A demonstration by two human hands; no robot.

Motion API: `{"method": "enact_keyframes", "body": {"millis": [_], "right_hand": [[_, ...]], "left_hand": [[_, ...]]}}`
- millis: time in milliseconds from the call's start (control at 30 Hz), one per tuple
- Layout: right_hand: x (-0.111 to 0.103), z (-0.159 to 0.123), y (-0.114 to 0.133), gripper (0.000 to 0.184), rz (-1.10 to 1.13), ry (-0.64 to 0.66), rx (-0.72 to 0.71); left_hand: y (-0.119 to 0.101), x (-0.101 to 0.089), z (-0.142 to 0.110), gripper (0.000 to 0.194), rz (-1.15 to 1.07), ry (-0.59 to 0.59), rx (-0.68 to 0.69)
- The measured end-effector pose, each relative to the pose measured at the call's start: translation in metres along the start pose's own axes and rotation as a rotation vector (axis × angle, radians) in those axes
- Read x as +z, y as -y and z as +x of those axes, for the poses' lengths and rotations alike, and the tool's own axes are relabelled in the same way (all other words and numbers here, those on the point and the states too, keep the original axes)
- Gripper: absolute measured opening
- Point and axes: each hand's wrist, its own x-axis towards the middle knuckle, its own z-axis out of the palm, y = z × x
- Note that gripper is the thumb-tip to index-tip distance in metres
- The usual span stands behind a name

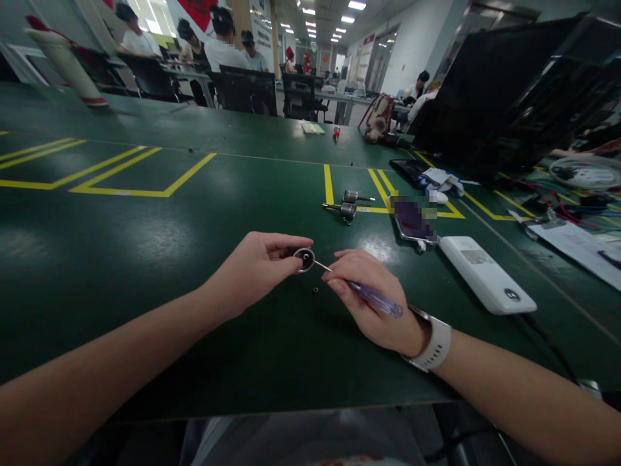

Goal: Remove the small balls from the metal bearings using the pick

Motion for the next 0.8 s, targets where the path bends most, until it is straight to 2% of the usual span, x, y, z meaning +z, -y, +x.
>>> {"method": "enact_keyframes", "body": {"millis": [367,600,700,800], "right_hand": [[0.001,0.001,0.006,0.004,-0.18,0.088,-0.107],[0.003,0.001,0.01,0.004,-0.228,0.079,-0.166],[0.003,0.001,0.011,0.006,-0.192,0.095,-0.127],[0.002,0.001,0.01,0.009,-0.014,0.014,0.056]], "left_hand": [[0.009,-0.001,0.002,0.027,0.079,0.028,0.082],[0.01,-0.002,0.002,0.027,0.116,0.031,0.086],[0.01,-0.002,0.002,0.026,0.113,0.038,0.079],[0.009,-0.003,0.003,0.026,0.094,0.027,0.069]]}}
